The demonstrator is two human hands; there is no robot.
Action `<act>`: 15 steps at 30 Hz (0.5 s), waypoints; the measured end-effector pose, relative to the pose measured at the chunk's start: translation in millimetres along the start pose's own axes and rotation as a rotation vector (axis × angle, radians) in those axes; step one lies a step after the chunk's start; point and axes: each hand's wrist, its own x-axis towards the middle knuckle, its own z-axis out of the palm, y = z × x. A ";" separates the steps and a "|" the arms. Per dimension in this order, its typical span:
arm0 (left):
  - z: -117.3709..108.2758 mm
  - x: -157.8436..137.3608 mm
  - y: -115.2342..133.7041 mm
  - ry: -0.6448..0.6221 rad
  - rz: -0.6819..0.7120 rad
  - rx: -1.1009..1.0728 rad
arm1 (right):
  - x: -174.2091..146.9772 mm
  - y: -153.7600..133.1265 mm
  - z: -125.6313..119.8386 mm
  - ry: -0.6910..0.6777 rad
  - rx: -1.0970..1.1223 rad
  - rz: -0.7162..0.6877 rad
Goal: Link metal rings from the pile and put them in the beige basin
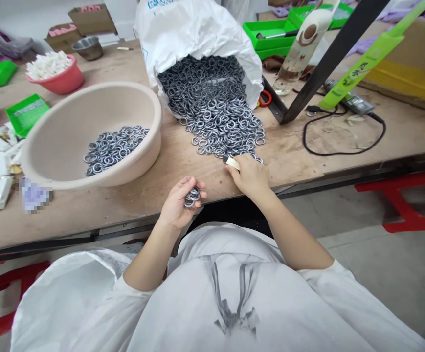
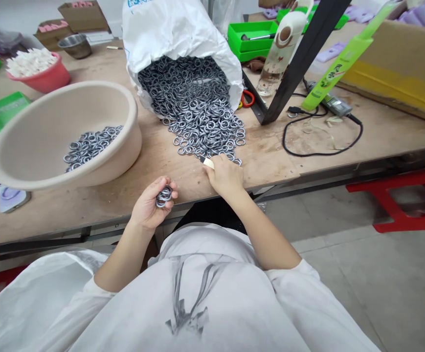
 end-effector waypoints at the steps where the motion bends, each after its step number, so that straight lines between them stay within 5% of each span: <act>1: 0.1 0.4 -1.7 -0.022 0.012 0.010 | 1.5 1.3 1.2 0.039 0.075 0.003; 4: 2.0 2.3 -8.5 -0.059 0.041 0.053 | 3.4 0.5 3.6 0.105 0.486 0.010; 8: 8.4 5.4 -20.3 -0.055 0.113 0.186 | -8.0 -16.8 4.7 -0.069 1.169 -0.010; 15: 10.8 5.7 -32.5 -0.009 0.237 0.257 | -39.4 -44.9 10.4 -0.362 1.460 -0.024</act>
